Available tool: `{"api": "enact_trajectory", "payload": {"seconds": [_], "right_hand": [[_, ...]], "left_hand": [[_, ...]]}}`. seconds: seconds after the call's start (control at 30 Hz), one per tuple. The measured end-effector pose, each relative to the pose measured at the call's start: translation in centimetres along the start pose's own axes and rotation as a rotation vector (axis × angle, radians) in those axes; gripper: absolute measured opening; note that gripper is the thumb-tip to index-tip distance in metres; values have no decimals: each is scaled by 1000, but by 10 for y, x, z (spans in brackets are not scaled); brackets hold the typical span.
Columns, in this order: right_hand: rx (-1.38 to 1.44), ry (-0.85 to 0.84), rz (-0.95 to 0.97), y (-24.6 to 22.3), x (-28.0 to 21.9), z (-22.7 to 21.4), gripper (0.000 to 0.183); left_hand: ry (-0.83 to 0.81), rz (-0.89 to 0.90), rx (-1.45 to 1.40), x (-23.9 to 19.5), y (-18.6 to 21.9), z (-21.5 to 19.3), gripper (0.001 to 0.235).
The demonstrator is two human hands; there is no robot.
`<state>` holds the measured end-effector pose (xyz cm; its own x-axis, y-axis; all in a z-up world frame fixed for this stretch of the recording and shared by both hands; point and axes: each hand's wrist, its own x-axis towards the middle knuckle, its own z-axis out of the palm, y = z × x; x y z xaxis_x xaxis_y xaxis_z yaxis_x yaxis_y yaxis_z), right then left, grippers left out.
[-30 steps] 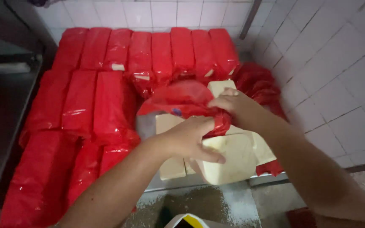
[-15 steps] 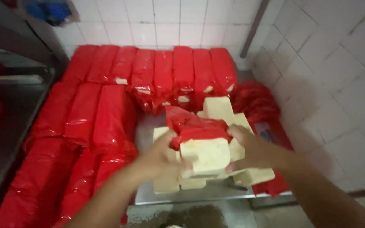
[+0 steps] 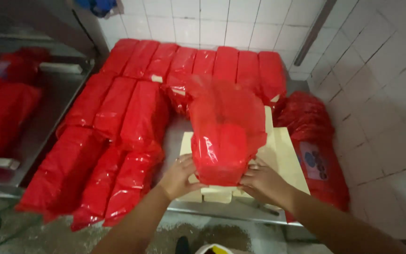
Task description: The person wraps rectangular blocks of a pale food product in red plastic bags on a metal table. They pick up each block, place it into a bag, and set the wrapped item aside. The process is repeated for multiple blocks throughout the clip.
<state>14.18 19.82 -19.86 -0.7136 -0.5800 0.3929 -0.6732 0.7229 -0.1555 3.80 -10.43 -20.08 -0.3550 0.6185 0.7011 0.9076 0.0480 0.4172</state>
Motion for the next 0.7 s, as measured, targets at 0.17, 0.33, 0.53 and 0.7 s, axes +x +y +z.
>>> {"api": "enact_trajectory", "payload": {"seconds": [0.17, 0.33, 0.53, 0.7], "right_hand": [[-285, -158, -99, 30, -29, 70, 10], [467, -123, 649, -47, 51, -80, 68], [934, 363, 649, -40, 83, -71, 121], [1089, 279, 677, -38, 72, -30, 139]], "left_hand": [[-261, -214, 97, -47, -34, 38, 61], [58, -745, -382, 2, 19, 10, 103], [312, -685, -737, 48, 41, 21, 108], [280, -769, -815, 28, 41, 47, 124]]}}
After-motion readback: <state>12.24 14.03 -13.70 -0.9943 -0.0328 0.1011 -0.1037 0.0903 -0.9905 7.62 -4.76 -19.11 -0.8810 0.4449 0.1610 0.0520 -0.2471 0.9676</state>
